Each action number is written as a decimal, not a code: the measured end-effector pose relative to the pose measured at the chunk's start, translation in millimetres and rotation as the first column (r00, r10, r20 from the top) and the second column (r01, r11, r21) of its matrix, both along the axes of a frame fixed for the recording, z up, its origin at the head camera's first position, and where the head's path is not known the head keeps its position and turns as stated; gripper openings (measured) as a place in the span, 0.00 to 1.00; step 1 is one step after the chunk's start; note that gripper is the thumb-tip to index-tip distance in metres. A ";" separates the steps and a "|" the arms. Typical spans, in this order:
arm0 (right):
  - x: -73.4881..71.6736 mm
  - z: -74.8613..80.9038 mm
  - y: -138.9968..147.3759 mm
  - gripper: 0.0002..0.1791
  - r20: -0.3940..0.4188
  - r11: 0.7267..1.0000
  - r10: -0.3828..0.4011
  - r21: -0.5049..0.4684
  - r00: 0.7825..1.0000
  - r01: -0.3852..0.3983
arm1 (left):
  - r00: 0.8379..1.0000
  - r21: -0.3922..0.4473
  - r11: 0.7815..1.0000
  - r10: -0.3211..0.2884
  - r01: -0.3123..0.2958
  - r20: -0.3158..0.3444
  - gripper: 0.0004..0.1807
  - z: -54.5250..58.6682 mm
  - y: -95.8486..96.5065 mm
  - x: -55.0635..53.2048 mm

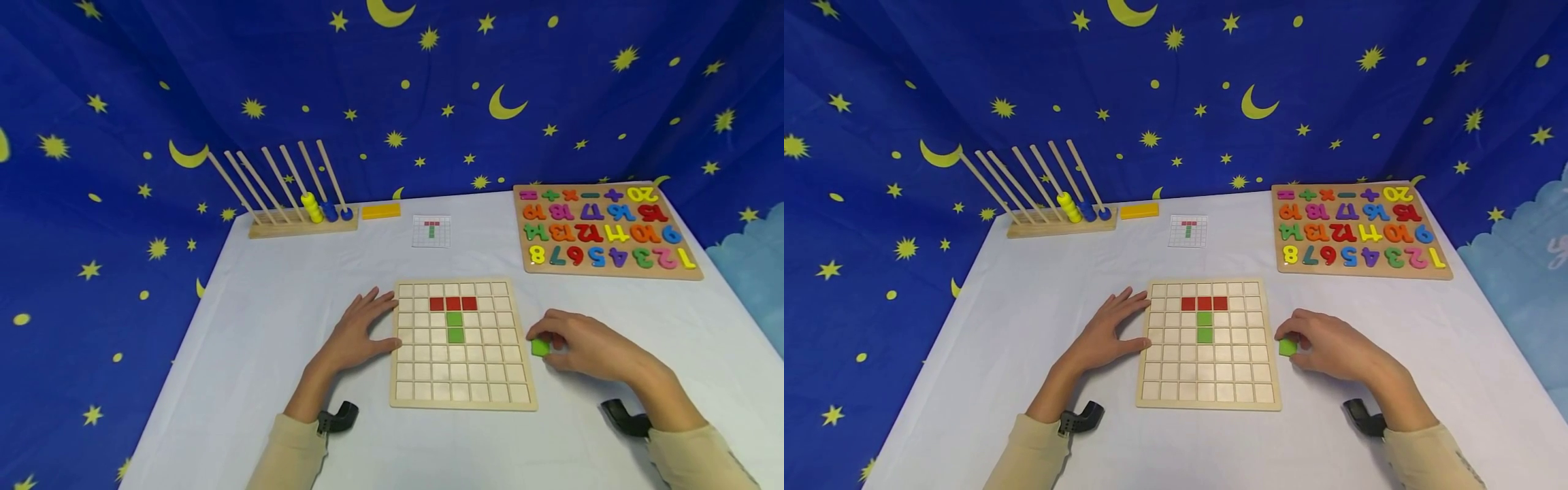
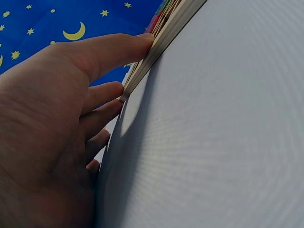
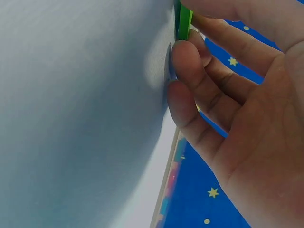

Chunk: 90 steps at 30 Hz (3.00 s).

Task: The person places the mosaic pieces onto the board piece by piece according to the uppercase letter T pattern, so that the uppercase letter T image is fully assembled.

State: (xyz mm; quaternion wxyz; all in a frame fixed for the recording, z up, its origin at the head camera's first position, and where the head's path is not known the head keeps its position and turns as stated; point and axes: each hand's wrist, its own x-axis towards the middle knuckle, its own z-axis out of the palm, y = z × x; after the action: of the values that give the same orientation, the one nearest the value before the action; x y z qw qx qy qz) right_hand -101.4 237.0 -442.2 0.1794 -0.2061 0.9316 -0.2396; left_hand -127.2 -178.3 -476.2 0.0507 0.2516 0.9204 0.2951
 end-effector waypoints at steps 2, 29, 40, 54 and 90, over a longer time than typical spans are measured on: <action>-0.7 0.4 -0.4 0.19 -0.011 1.000 0.000 0.000 1.000 0.000 | 1.000 0.000 1.000 0.002 -0.002 0.003 0.42 0.1 -0.2 0.0; -2.6 6.5 -15.7 0.17 -0.091 0.998 0.065 -0.019 0.994 -0.067 | 1.000 -0.001 1.000 0.018 -0.018 0.004 0.41 1.2 0.9 1.1; -4.3 6.6 -21.8 0.17 -0.087 0.997 0.077 -0.025 0.993 -0.079 | 1.000 -0.012 1.000 0.018 -0.018 0.009 0.41 2.1 1.1 1.3; -6.5 3.7 -34.0 0.18 -0.087 0.993 0.108 -0.041 0.990 -0.111 | 0.999 -0.019 1.000 0.022 -0.021 0.027 0.42 3.2 1.1 1.7; -8.9 6.4 -60.7 0.15 -0.108 0.983 0.182 -0.013 0.977 -0.184 | 1.000 -0.007 1.000 0.023 -0.023 0.011 0.41 1.6 0.2 1.4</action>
State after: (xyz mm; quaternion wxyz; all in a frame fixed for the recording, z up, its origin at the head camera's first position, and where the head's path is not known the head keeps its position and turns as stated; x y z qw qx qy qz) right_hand -110.3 176.3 -435.9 0.1485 -0.3056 0.9140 -0.2215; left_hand -125.8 -178.1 -474.6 0.0531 0.2392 0.9239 0.2938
